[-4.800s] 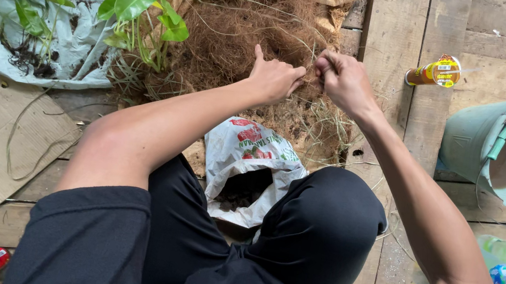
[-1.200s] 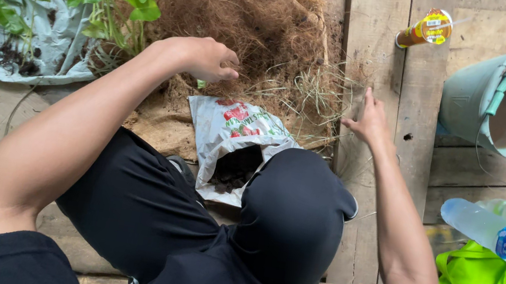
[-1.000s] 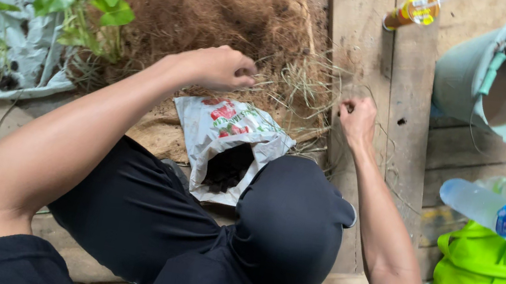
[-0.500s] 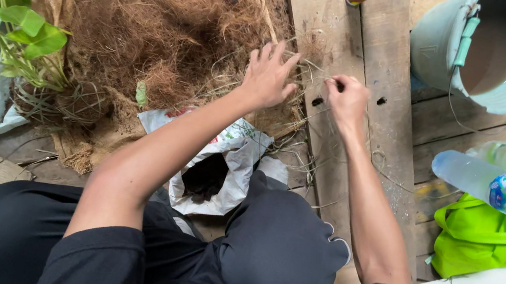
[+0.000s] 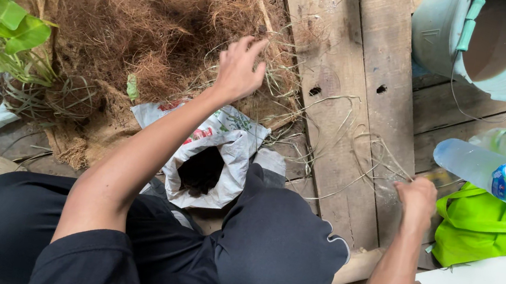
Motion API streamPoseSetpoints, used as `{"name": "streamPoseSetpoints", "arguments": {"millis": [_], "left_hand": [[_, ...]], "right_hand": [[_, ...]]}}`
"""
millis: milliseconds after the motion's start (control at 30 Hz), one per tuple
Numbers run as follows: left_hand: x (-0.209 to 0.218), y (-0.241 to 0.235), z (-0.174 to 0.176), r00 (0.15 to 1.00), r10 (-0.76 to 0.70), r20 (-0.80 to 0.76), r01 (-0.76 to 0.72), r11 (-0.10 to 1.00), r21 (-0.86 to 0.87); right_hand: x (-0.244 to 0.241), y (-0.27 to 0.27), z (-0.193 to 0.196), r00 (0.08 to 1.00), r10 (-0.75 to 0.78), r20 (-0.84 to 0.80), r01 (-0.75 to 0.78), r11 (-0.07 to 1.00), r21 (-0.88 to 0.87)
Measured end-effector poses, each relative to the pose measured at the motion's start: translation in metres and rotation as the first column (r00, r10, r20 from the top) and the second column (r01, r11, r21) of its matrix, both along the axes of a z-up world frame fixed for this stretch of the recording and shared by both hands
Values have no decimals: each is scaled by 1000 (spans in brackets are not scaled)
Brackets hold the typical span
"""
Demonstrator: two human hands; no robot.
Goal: The person sits on the floor and wraps a string around the root ball of a potted plant to secure the soil. They pull the string tight and tie it off, then place the plant down.
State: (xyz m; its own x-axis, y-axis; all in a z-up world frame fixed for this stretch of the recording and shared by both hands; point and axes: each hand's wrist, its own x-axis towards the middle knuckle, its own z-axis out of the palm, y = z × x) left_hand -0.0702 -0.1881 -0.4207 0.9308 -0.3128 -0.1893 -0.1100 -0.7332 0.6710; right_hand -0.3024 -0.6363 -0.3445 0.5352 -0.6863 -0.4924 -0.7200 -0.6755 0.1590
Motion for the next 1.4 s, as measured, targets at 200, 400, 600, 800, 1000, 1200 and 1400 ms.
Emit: {"name": "streamPoseSetpoints", "arguments": {"millis": [200,400,600,800,1000,1200,1400], "left_hand": [[-2,-9,1,933,-60,-355,104,989,104],[5,-2,16,878,186,-441,-321,912,-254],[8,6,25,1000,8,-7,-10,972,-237],[-2,1,12,994,-94,64,101,988,-118],[-6,-4,5,966,-156,-204,151,988,-37],[23,-4,28,999,-7,49,22,949,-315],[42,-11,51,950,137,-281,-260,845,-468]], "right_hand": [[75,120,4,834,323,447,-438,881,179],[130,226,-17,935,269,229,-352,771,531],[113,159,10,912,-71,405,-281,613,738],[69,55,36,933,232,276,-294,933,210],[76,71,13,916,374,143,-383,923,36],[144,211,-5,695,-77,715,-549,584,597],[211,259,4,684,-385,619,-445,452,773]]}}
